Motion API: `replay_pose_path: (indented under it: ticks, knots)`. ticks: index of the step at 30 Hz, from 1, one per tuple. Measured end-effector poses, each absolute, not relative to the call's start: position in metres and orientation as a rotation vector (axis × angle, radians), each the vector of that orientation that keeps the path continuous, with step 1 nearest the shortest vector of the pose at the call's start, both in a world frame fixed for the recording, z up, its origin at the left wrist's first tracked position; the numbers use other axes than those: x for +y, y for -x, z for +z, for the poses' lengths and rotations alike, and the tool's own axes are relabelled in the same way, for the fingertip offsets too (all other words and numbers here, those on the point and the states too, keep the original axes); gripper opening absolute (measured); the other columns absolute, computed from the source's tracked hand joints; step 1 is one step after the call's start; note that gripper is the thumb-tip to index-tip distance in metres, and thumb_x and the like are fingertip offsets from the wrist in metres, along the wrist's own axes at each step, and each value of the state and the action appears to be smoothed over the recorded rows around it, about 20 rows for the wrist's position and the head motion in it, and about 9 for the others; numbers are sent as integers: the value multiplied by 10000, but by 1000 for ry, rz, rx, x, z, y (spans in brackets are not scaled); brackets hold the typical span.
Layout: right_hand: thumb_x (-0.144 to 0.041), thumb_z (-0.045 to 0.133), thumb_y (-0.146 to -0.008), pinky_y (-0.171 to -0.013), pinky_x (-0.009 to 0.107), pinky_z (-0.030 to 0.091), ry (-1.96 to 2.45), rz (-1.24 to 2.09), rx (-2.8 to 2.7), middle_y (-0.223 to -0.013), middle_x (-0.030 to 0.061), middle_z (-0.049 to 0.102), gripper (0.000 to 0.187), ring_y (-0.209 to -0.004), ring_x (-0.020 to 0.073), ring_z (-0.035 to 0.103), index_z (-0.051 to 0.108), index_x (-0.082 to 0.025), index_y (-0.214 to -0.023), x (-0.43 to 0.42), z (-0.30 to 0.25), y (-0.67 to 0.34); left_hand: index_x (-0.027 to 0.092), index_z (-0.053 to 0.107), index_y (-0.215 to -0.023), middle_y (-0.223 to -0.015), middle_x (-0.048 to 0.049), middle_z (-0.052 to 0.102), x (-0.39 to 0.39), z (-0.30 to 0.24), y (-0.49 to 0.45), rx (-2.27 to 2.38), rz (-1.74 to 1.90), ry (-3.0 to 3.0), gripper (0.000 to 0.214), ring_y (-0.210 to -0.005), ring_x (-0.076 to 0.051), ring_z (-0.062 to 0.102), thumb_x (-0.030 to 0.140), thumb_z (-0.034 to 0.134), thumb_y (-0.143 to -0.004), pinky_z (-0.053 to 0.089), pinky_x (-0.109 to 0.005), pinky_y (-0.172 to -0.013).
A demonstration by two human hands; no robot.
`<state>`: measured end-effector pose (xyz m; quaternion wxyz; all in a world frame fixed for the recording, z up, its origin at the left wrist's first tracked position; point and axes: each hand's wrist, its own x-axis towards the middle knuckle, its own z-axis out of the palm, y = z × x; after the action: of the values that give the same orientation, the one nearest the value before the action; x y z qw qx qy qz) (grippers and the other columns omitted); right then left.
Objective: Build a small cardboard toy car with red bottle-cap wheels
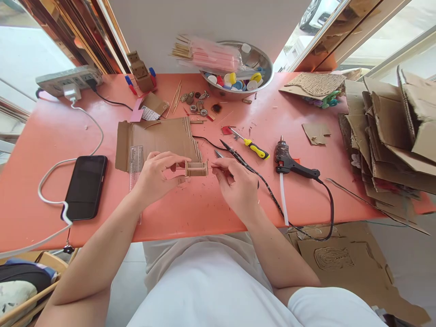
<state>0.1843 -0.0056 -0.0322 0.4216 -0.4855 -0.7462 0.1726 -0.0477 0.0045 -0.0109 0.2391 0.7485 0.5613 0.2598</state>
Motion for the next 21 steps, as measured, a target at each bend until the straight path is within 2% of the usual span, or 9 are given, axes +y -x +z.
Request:
replay_pose_path:
  ticks: [6,14,21]
  knots:
    - [-210,561,-1043,-649,275,613,1171,372,-1859,-913,34,834,195,-741,172,765,742,-275,-1009,-5,-34,-185,311,846,-1110,-816,16,765,6,-10,47,1533,718,-2031,298,-757,-189,674,289,797,-817,531,-392,-994]
    - [-241,557,-1050,-658,295,607,1193,414,-1862,-939,44,821,190,-740,182,741,743,-279,-1038,-5,-37,-186,319,849,-1094,-852,1,776,4,-9,46,1564,719,-1976,299,-824,-214,682,290,782,-804,550,-425,-1017]
    - [-162,604,-983,-633,296,584,1225,388,-1880,-984,39,784,220,-656,161,660,720,-277,-1131,-4,-40,-187,330,853,-1078,-835,18,774,8,-11,48,1567,707,-1968,308,-766,-195,677,262,777,-787,539,-414,-1028]
